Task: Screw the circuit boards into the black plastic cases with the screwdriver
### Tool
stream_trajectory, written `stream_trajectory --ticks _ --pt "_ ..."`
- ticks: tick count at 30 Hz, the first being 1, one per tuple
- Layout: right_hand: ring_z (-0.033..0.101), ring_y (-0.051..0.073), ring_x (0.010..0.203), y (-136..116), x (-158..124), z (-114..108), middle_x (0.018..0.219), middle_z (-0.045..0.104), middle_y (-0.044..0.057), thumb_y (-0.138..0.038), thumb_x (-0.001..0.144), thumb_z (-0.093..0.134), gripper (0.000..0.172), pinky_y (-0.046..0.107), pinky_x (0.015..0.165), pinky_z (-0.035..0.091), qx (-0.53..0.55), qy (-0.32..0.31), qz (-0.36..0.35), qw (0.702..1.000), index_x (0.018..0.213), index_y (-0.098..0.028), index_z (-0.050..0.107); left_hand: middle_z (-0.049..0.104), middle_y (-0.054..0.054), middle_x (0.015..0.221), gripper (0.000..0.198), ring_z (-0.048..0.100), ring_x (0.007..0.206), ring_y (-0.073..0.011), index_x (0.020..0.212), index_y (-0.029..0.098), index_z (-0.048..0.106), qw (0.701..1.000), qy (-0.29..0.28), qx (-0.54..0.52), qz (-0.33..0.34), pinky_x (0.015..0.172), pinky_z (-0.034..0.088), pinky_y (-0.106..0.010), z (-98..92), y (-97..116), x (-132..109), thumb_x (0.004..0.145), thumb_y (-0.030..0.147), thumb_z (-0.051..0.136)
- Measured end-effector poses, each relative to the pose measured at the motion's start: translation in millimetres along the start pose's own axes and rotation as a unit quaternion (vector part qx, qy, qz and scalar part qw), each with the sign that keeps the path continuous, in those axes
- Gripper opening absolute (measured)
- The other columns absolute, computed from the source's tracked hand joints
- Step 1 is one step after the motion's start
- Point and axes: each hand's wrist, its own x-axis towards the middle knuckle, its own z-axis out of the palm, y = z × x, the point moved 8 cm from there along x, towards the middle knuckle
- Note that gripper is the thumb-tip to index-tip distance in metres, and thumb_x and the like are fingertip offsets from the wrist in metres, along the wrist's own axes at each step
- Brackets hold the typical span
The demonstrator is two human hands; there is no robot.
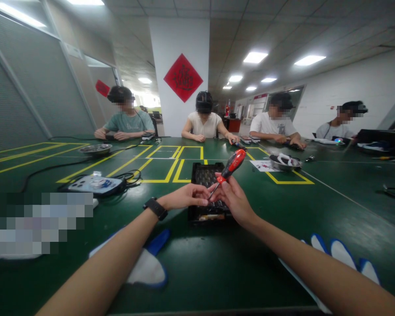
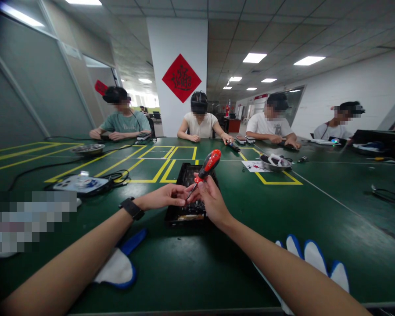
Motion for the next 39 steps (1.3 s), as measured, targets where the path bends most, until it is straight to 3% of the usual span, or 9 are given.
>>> stream_trajectory --ticks 5,12,18,24,28,32,39 --pt "0.060 0.011 0.066 0 -1 3 0.089 0.062 0.005 -0.036 0.087 0.044 0.035 0.029 0.065 0.049 -0.005 -0.016 0.002 1.000 0.118 -0.021 0.041 0.058 0.001 0.069 0.026 0.049 0.061 -0.0067 0.075 0.010 0.059 0.999 0.026 0.025 -0.017 0.059 0.037 -0.019 -3.7 -7 0 0.067 0.032 0.069" --pt "0.059 0.010 0.060 0 -3 6 0.088 0.062 0.004 -0.036 0.089 0.041 0.032 0.028 0.061 0.048 -0.006 -0.028 0.015 0.999 0.118 -0.021 0.040 0.061 -0.003 0.076 0.026 0.051 0.069 -0.0089 0.083 0.009 0.064 0.999 -0.037 0.026 0.007 0.067 0.039 -0.021 3.9 3 -2 0.076 0.033 0.060" --pt "0.060 0.012 0.066 -1 -3 7 0.089 0.062 0.005 -0.037 0.088 0.042 0.032 0.029 0.065 0.050 -0.013 -0.031 0.008 0.999 0.116 -0.021 0.042 0.056 0.002 0.067 0.029 0.047 0.059 -0.0068 0.080 0.010 0.060 0.999 0.007 0.051 -0.015 0.056 0.036 -0.018 -0.7 -4 -1 0.066 0.033 0.070" --pt "0.062 0.012 0.067 1 -3 7 0.092 0.062 0.005 -0.036 0.090 0.039 0.030 0.030 0.064 0.050 0.005 -0.036 0.015 0.999 0.116 -0.022 0.041 0.063 -0.006 0.078 0.028 0.055 0.072 -0.0113 0.080 0.009 0.064 0.998 -0.046 0.047 -0.007 0.070 0.041 -0.023 4.2 -1 -2 0.075 0.036 0.060" --pt "0.062 0.012 0.070 0 -3 6 0.092 0.062 0.005 -0.036 0.089 0.041 0.031 0.029 0.064 0.050 -0.001 -0.028 0.007 1.000 0.117 -0.021 0.041 0.061 -0.001 0.075 0.030 0.053 0.068 -0.0092 0.088 0.011 0.062 0.999 -0.015 0.045 0.001 0.064 0.041 -0.020 3.6 3 0 0.069 0.033 0.068" --pt "0.062 0.013 0.070 -1 -3 8 0.090 0.062 0.005 -0.037 0.088 0.043 0.034 0.028 0.063 0.050 -0.006 -0.032 0.012 0.999 0.117 -0.021 0.041 0.059 0.001 0.067 0.029 0.051 0.060 -0.0074 0.081 0.010 0.063 0.999 -0.004 0.050 -0.005 0.058 0.039 -0.019 1.9 -3 0 0.063 0.031 0.072" --pt "0.061 0.012 0.066 -1 -3 8 0.090 0.060 0.004 -0.037 0.088 0.042 0.034 0.030 0.062 0.050 0.004 -0.032 0.008 0.999 0.119 -0.023 0.038 0.065 -0.007 0.083 0.030 0.058 0.076 -0.0127 0.088 0.010 0.065 0.999 -0.035 0.022 -0.009 0.073 0.044 -0.025 3.9 -2 -1 0.071 0.034 0.065"
